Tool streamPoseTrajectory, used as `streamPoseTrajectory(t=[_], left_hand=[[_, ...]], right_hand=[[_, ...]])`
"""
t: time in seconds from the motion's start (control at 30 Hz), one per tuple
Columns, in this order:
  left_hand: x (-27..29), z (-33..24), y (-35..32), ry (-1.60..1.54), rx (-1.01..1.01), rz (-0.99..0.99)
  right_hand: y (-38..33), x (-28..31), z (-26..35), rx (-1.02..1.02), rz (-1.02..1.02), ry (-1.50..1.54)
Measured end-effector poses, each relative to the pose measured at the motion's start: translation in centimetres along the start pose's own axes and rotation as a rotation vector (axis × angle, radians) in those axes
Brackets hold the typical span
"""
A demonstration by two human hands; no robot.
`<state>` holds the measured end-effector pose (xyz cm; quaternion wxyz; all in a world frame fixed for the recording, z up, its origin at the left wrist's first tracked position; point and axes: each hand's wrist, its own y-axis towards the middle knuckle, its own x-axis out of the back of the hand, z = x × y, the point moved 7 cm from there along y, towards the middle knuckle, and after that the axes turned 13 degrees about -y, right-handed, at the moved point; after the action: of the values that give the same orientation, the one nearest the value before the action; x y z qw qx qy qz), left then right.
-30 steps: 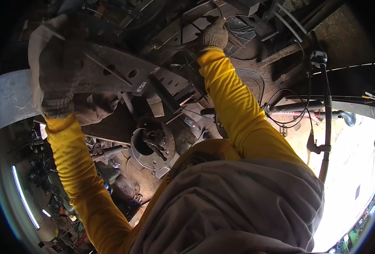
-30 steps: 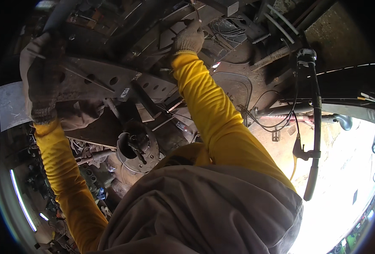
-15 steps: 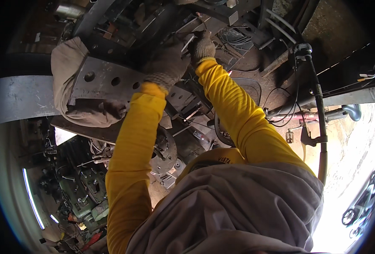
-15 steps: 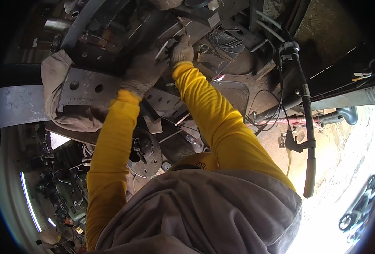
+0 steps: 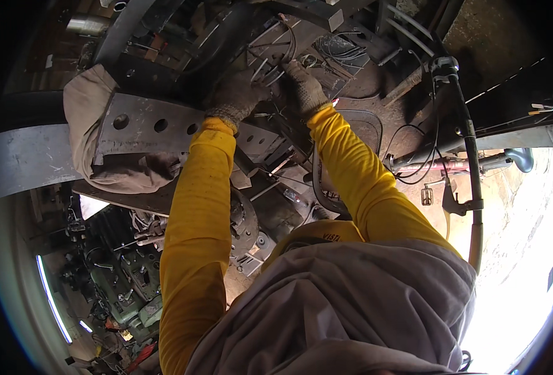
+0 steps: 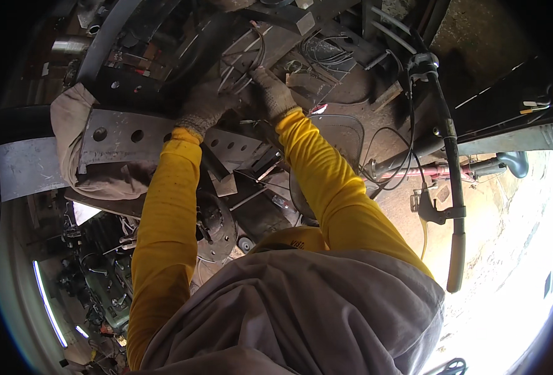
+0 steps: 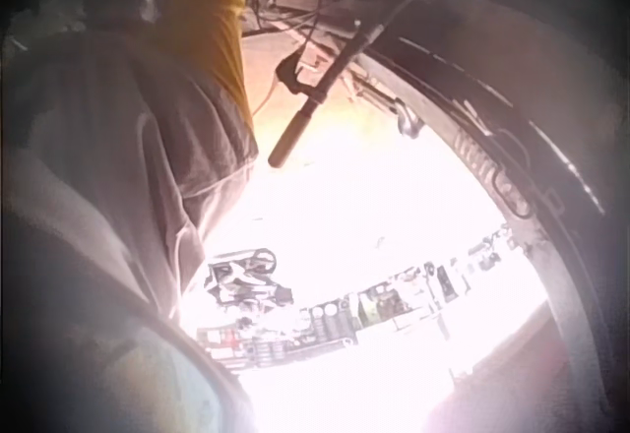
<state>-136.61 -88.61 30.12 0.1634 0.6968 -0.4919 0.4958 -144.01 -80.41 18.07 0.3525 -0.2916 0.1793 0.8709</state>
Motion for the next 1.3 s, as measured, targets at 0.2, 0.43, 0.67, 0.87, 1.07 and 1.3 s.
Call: streamPoseTrajectory(t=[0.2, 0.43, 0.67, 0.87, 1.07, 1.3], left_hand=[[0.4, 2.6, 2.0, -0.147, -0.005, -0.071], [0.6, 4.7, 3.0, -0.298, 0.005, -0.046], [-1.7, -0.5, -0.9, 0.213, -0.265, -0.234], [-1.5, -2.8, -0.6, 0.211, -0.117, -0.153], [-1.5, -1.1, 0.1, 0.166, -0.074, -0.132], [0.1, -0.6, 1.1, -0.049, -0.142, -0.092]], right_hand=[[0.3, 1.1, 0.1, 0.147, -0.261, -0.447], [-0.1, 0.5, -0.1, 0.117, -0.39, -0.4], [0.3, 3.2, 0.8, -0.179, -0.391, -0.442], [2.2, 4.5, 3.4, 0.008, -0.259, -0.924], [0.8, 3.6, 1.7, -0.127, -0.205, -0.647], [0.4, 1.7, 2.6, 0.256, -0.118, -1.007]])
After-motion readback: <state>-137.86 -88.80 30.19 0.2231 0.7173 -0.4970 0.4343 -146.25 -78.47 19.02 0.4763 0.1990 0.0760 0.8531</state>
